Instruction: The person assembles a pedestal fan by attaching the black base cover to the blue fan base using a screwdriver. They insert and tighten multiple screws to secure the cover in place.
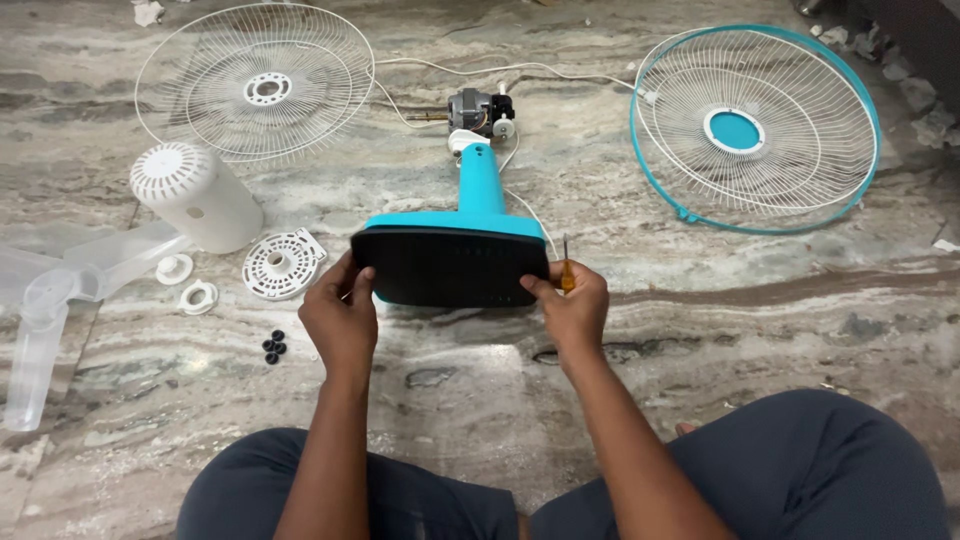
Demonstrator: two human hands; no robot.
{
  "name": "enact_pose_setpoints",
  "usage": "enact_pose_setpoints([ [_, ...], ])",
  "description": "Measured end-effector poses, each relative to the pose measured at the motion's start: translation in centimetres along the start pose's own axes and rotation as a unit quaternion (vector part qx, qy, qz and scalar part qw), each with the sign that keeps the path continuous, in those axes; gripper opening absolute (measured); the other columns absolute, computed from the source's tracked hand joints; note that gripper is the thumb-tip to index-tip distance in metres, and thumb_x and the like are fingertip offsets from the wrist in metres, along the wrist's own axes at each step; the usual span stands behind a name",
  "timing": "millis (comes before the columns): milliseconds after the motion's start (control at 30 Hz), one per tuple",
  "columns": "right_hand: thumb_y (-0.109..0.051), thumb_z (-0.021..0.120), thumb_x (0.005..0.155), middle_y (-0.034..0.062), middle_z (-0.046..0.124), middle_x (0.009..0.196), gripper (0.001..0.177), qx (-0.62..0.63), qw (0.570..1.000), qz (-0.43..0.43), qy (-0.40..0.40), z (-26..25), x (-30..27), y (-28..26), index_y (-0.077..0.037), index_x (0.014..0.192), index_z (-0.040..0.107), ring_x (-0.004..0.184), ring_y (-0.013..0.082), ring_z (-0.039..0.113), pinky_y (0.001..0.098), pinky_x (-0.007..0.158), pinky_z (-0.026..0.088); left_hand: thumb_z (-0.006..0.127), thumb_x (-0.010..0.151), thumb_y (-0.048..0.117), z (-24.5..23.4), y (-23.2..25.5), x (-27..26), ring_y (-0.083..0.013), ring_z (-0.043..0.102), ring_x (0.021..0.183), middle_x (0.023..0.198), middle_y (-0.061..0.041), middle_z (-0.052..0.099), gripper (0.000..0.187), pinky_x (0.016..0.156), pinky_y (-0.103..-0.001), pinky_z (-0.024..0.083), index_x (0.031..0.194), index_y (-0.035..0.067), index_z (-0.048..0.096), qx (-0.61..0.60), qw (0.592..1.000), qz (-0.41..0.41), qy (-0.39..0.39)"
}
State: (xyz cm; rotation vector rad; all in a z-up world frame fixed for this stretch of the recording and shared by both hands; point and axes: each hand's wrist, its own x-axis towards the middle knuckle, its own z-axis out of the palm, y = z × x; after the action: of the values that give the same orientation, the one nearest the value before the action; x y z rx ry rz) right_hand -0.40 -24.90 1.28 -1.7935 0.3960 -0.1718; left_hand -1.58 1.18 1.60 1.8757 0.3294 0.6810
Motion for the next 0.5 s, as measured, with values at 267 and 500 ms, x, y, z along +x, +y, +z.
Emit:
enact_pose_setpoints([
  [267,-0.015,0.092,0.073,0.0066,0.078,0.076,0.022,-0.12,0.978,-0.109,0.128,0.4,-0.3,-0.1,-0.002,0.086,0.078,0.065,0.0162,0.072,0.0297,0.061,0.054,0.078,0.093,0.008,0.5,1.0,-0.1,-0.0138,0.073,0.075,0.089,-0.015,0.078,0.019,0.071,-0.028,0.056,0.11,0.0,0.078,0.03,0.997,0.056,0.033],
  [500,-0.013,0.09,0.076,0.0078,0.077,0.077,0.02,-0.117,0.975,-0.118,0.151,0.3,-0.1,-0.4,-0.003,0.089,0.078,0.066,0.0158,0.073,0.0284,0.061,0.056,0.079,0.095,0.009,0.8,1.1,0.3,-0.0129,0.066,0.066,0.085,-0.013,0.077,0.018,0.065,-0.026,0.052,0.109,-0.002,0.078,0.023,0.996,0.071,0.053],
])
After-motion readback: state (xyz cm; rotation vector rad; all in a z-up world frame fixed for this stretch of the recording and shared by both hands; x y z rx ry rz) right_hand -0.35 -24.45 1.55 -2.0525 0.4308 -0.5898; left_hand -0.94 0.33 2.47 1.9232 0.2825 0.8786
